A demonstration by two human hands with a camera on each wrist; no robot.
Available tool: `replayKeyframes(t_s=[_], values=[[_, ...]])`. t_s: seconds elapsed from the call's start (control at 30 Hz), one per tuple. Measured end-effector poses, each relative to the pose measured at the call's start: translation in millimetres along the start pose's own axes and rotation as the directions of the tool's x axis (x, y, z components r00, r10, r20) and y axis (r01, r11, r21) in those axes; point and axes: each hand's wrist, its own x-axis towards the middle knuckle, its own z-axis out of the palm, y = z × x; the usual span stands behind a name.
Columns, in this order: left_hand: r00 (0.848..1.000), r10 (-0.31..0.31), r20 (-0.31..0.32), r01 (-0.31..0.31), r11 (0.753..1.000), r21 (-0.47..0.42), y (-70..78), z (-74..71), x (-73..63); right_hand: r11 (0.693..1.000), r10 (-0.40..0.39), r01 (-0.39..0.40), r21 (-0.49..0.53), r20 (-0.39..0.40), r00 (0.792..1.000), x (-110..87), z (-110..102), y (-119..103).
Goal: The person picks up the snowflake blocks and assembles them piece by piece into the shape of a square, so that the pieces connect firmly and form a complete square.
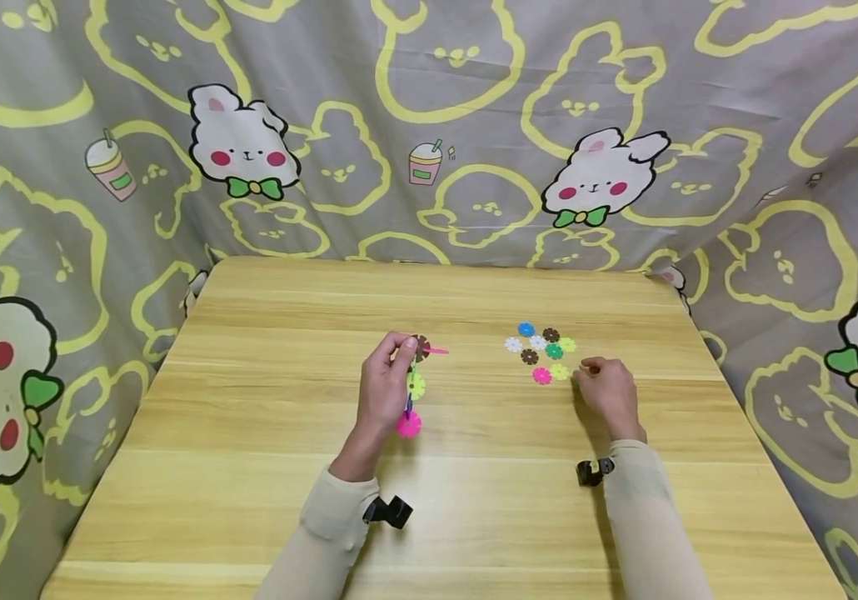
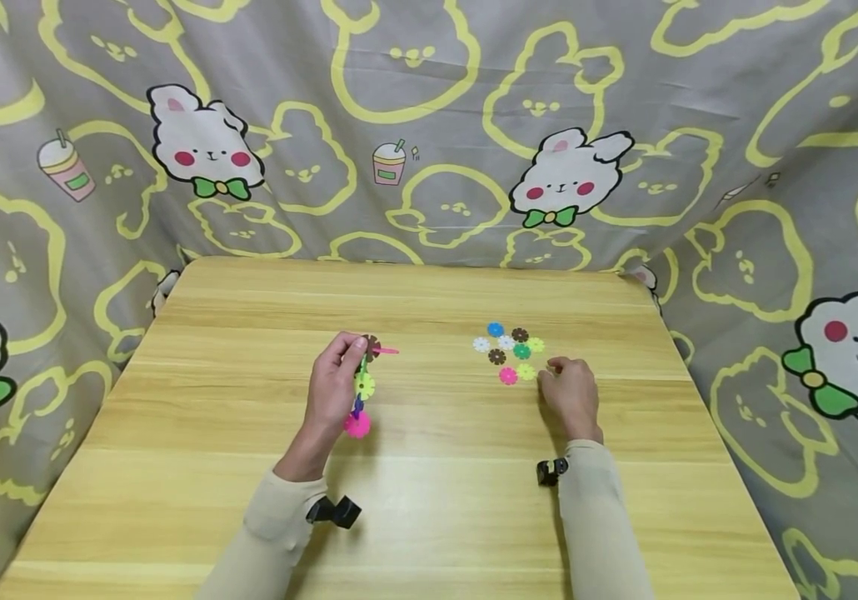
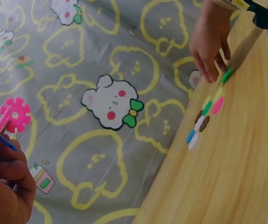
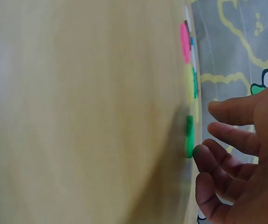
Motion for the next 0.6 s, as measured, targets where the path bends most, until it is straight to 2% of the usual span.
replayKeyframes(t_s=[0.2,0.33,0.43,0.6], values=[[1.0,-0.006,0.007,0.006,1.0,0.02,-0.8,0.3,-0.6,1.0,-0.001,0.0,-0.023,-0.009,1.0,-0.2,2.4,4.4],[1.0,-0.002,0.007,0.002,1.0,0.014,-2.1,0.9,-0.4,0.998,0.034,-0.035,-0.055,-0.012,0.999,-3.0,-0.8,5.0],[1.0,-0.002,0.006,0.002,1.0,0.006,-2.4,1.4,0.0,0.995,0.06,-0.059,-0.086,0.01,0.998,-5.4,-3.7,5.7],[1.0,-0.013,0.011,0.013,1.0,0.008,-2.3,2.2,0.1,0.993,0.052,-0.047,-0.105,0.048,0.997,-8.0,-5.6,6.6]])
